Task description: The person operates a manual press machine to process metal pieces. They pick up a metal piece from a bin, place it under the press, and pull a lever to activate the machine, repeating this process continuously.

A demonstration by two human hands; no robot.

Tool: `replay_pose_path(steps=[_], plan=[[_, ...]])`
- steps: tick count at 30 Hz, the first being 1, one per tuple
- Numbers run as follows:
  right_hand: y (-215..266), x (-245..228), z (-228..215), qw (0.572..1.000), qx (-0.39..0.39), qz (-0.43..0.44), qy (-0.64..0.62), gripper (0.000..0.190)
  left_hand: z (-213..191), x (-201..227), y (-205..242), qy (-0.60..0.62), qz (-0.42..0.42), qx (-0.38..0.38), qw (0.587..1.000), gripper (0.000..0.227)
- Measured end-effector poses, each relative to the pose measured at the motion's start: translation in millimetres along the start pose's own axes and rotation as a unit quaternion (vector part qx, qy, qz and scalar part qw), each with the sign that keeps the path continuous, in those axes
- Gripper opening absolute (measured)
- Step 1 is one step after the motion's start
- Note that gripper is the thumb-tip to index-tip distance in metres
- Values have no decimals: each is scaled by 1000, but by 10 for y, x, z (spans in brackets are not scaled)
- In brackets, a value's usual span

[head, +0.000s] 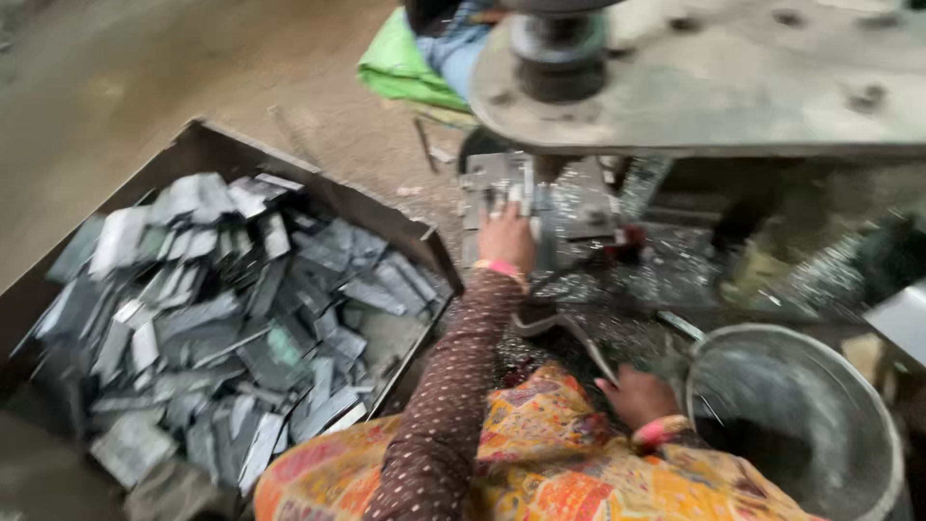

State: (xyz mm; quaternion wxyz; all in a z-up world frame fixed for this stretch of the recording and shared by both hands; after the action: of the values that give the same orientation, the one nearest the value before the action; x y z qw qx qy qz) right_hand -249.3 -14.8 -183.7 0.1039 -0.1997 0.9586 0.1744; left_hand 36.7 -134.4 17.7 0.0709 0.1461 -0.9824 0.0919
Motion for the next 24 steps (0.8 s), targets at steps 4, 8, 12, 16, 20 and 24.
replay_pose_path(steps=[4, 8, 12, 16, 20, 24], plan=[[-170, 437, 316, 997, -46, 28, -47, 64, 71, -87, 168, 71, -54, 5, 996, 29], [-232, 370, -6, 994, 24, -87, 54, 66, -380, -310, 874, 100, 120, 166, 974, 18], [-272, 335, -352, 996, -38, -52, 60, 60, -444, -1451, 1214, 46, -20, 170, 984, 35], [-302, 344, -361, 997, -48, -12, 64, 59, -123, -2948, 1364, -33, -234, 136, 962, 62], [-338, 384, -315, 996, -49, -37, 63, 56, 330, -3781, 1499, -149, -320, 172, 920, 86], [-178, 260, -326, 997, -32, -36, 61, 51, 694, -4141, 1387, -167, -295, 168, 926, 68]])
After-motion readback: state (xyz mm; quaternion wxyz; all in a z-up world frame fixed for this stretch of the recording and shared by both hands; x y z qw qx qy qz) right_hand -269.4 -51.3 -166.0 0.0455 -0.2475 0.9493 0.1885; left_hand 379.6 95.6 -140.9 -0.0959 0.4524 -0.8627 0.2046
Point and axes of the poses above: each hand's wrist, its own y-axis away from the middle knuckle, its own z-axis out of the palm, x = y × z, the point moved 8 cm from there along -y, towards the middle knuckle, and after that the axes turned 10 degrees about -z, right-handed, at the moved point
